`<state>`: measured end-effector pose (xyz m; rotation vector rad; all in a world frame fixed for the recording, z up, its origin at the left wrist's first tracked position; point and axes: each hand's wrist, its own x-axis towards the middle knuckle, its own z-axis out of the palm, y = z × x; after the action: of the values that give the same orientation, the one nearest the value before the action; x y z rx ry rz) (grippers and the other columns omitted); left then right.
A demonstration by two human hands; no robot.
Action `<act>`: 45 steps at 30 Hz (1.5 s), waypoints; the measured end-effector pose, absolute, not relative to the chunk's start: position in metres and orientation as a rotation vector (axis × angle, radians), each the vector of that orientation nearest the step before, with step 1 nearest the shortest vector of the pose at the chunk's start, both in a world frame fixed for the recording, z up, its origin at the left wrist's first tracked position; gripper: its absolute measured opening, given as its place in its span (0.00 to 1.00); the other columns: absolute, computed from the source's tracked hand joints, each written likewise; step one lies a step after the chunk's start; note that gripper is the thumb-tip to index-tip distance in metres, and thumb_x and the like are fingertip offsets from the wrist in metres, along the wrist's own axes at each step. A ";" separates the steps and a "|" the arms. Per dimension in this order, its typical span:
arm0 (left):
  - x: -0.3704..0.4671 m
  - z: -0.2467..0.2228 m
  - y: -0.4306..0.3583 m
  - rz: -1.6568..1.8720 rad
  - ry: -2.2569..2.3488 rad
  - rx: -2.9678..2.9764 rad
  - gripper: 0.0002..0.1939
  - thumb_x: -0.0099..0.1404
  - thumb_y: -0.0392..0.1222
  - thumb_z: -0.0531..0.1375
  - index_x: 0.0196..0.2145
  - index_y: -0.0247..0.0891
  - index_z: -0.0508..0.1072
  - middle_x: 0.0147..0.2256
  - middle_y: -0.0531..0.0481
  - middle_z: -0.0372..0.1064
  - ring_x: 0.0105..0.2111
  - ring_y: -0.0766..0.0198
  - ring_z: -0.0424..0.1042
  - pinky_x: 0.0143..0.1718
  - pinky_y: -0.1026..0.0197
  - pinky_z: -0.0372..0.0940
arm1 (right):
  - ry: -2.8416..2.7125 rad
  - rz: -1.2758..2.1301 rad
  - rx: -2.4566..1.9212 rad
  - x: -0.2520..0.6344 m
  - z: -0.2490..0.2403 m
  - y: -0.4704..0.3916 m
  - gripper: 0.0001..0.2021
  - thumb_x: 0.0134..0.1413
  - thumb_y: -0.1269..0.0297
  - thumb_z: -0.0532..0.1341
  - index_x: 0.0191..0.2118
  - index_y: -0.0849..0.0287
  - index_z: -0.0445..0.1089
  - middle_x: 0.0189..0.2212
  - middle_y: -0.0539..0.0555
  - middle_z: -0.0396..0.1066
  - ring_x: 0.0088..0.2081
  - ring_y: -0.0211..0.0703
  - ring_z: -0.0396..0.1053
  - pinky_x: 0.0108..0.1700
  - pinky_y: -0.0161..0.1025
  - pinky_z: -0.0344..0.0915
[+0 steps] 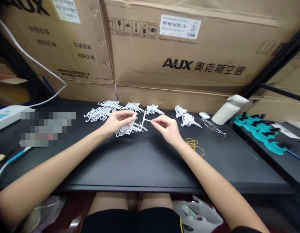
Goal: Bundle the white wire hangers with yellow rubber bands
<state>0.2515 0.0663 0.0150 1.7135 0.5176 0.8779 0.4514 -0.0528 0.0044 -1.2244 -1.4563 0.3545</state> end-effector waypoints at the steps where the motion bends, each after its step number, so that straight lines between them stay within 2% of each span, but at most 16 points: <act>1: 0.252 0.015 0.066 0.869 0.506 1.719 0.20 0.50 0.51 0.67 0.38 0.35 0.78 0.33 0.46 0.75 0.31 0.63 0.72 0.30 0.62 0.70 | -1.485 0.375 -1.229 0.449 0.004 -0.053 0.06 0.51 0.61 0.65 0.32 0.57 0.75 0.30 0.52 0.71 0.31 0.40 0.68 0.33 0.38 0.66; 10: 0.254 0.012 0.062 0.855 0.479 1.694 0.18 0.51 0.49 0.67 0.37 0.36 0.78 0.36 0.44 0.75 0.35 0.59 0.74 0.31 0.61 0.71 | -1.502 0.444 -1.258 0.435 -0.005 -0.055 0.08 0.52 0.58 0.64 0.32 0.57 0.75 0.30 0.53 0.72 0.33 0.42 0.70 0.36 0.39 0.68; 15: 0.254 0.013 0.060 0.836 0.490 1.656 0.19 0.50 0.48 0.68 0.38 0.35 0.77 0.37 0.44 0.75 0.36 0.58 0.75 0.35 0.58 0.72 | -1.440 0.479 -1.273 0.431 -0.007 -0.056 0.09 0.51 0.57 0.64 0.32 0.58 0.75 0.36 0.56 0.75 0.38 0.45 0.72 0.35 0.39 0.69; 19: 0.255 0.012 0.059 0.833 0.484 1.643 0.19 0.50 0.47 0.68 0.38 0.35 0.77 0.37 0.43 0.75 0.36 0.57 0.75 0.34 0.59 0.72 | -1.360 0.634 -1.278 0.428 -0.008 -0.056 0.11 0.50 0.57 0.64 0.35 0.60 0.74 0.31 0.56 0.77 0.30 0.43 0.74 0.33 0.39 0.71; 22: 0.255 0.012 0.059 0.824 0.495 1.638 0.19 0.51 0.47 0.68 0.38 0.34 0.76 0.38 0.43 0.76 0.36 0.58 0.75 0.33 0.60 0.72 | -1.354 0.626 -1.257 0.427 -0.009 -0.056 0.12 0.50 0.57 0.64 0.34 0.60 0.74 0.30 0.55 0.77 0.28 0.41 0.73 0.31 0.39 0.71; 30: 0.252 0.019 0.057 0.749 0.558 1.630 0.22 0.50 0.48 0.68 0.41 0.35 0.75 0.36 0.42 0.77 0.37 0.55 0.76 0.32 0.60 0.72 | -1.408 0.538 -1.255 0.426 -0.011 -0.057 0.10 0.51 0.57 0.64 0.34 0.59 0.75 0.29 0.54 0.77 0.28 0.42 0.73 0.32 0.40 0.72; 38: 0.253 0.020 0.056 0.731 0.537 1.646 0.19 0.52 0.51 0.66 0.38 0.36 0.76 0.38 0.42 0.76 0.37 0.56 0.75 0.31 0.60 0.71 | -1.433 0.502 -1.287 0.425 -0.011 -0.059 0.11 0.51 0.56 0.64 0.35 0.59 0.75 0.30 0.54 0.77 0.29 0.44 0.74 0.34 0.42 0.73; 42: 0.253 0.018 0.056 0.748 0.478 1.687 0.19 0.53 0.49 0.66 0.39 0.35 0.76 0.38 0.42 0.76 0.37 0.56 0.75 0.34 0.60 0.71 | -1.441 0.460 -1.298 0.423 -0.008 -0.061 0.10 0.51 0.58 0.64 0.34 0.59 0.75 0.29 0.54 0.77 0.29 0.44 0.74 0.35 0.42 0.73; 45: 0.253 0.018 0.056 0.762 0.455 1.739 0.18 0.54 0.49 0.66 0.39 0.34 0.76 0.38 0.42 0.76 0.38 0.55 0.75 0.31 0.61 0.70 | -1.450 0.465 -1.286 0.422 -0.008 -0.062 0.09 0.52 0.58 0.64 0.34 0.59 0.75 0.29 0.54 0.77 0.29 0.44 0.74 0.35 0.41 0.73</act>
<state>0.2532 0.0560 0.0177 1.7390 0.4550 0.7619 0.4218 -0.0623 -0.0082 -1.2856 -1.4497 0.4647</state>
